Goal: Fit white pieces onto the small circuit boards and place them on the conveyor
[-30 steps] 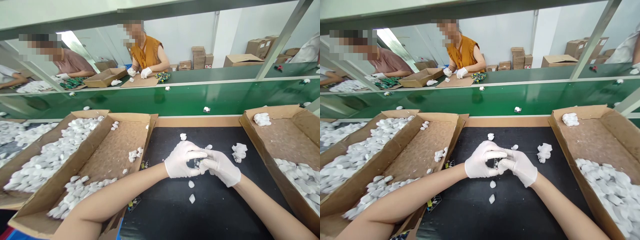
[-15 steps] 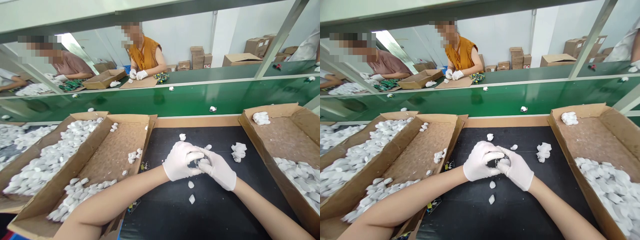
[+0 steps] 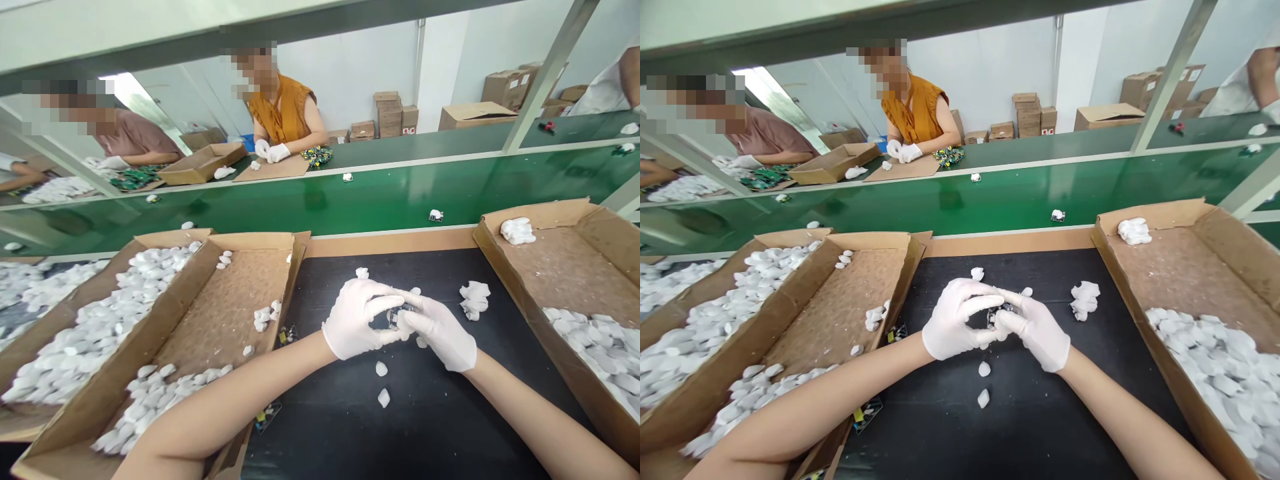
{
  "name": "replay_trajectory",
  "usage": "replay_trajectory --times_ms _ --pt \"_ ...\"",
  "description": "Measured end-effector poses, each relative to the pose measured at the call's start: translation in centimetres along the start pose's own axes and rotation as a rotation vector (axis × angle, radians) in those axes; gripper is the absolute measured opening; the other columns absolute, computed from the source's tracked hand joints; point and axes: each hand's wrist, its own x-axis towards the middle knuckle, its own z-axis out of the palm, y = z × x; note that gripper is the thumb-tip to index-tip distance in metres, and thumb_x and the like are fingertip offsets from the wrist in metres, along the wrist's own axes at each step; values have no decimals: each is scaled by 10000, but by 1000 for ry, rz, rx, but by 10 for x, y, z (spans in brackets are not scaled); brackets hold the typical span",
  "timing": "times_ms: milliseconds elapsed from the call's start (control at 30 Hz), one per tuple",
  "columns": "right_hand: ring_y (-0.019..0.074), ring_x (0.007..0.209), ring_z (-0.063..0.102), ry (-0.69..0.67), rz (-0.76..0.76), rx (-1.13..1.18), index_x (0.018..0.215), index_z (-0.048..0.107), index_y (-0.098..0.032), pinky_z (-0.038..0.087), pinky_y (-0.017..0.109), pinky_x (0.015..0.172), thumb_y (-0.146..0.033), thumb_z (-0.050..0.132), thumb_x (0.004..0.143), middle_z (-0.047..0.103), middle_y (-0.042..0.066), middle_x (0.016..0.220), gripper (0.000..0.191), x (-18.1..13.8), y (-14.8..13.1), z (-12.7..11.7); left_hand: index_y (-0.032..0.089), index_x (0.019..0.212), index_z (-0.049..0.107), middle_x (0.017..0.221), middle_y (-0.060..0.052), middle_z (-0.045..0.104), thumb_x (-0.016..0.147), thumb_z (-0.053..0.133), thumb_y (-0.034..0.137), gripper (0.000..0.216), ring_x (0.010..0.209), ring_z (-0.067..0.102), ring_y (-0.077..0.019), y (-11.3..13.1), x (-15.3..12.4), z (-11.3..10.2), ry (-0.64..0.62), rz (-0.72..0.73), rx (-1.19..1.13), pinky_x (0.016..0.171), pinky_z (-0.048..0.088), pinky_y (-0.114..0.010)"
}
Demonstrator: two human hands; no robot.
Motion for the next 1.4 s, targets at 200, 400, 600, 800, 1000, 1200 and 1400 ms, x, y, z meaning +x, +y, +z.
replay_trajectory --times_ms 200,400,600,800,1000,1200,1400 --pt "90 493 372 60 50 0 1122 620 -148 297 213 432 -183 518 715 483 -38 564 421 1 1 3 214 948 577 878 -27 698 686 709 408 351 747 644 -179 -1 -2 1 -58 27 -12 663 467 -325" --pt "96 509 422 101 76 43 1080 635 -143 275 202 399 -212 520 722 516 -20 577 382 2 2 5 233 998 590 902 -38 692 712 687 404 347 781 645 -181 -3 -3 2 -71 0 -32 685 474 -325" --pt "102 518 430 111 75 28 1081 633 -155 335 212 445 -185 537 717 526 -24 582 377 1 1 6 231 944 591 864 -26 694 708 688 402 307 738 647 -173 0 0 1 -60 6 -27 664 474 -319" --pt "155 669 517 53 -70 134 1136 592 -161 455 306 693 -403 527 835 584 22 741 391 -1 8 1 228 1052 575 960 -62 663 750 632 527 429 869 631 -196 -4 -4 1 -30 -89 -209 760 501 -357" --pt "143 584 482 37 55 145 923 629 -152 412 269 553 -488 636 739 531 -3 636 384 -1 3 3 214 1012 600 935 -76 647 763 557 608 468 863 620 -219 -8 -3 -3 -69 -152 -265 779 498 -395" --pt "118 562 463 104 98 131 824 631 -150 360 241 485 -501 702 651 554 5 661 397 1 1 6 215 1002 592 910 -68 666 690 680 489 425 844 631 -224 -6 -1 -1 -128 -151 -287 775 491 -391" --pt "174 708 565 -35 47 81 873 633 -160 443 287 667 -408 624 749 598 9 714 278 2 3 3 209 922 620 836 -50 685 594 760 498 460 758 643 -200 -12 -6 -1 -102 -118 -193 719 489 -362"
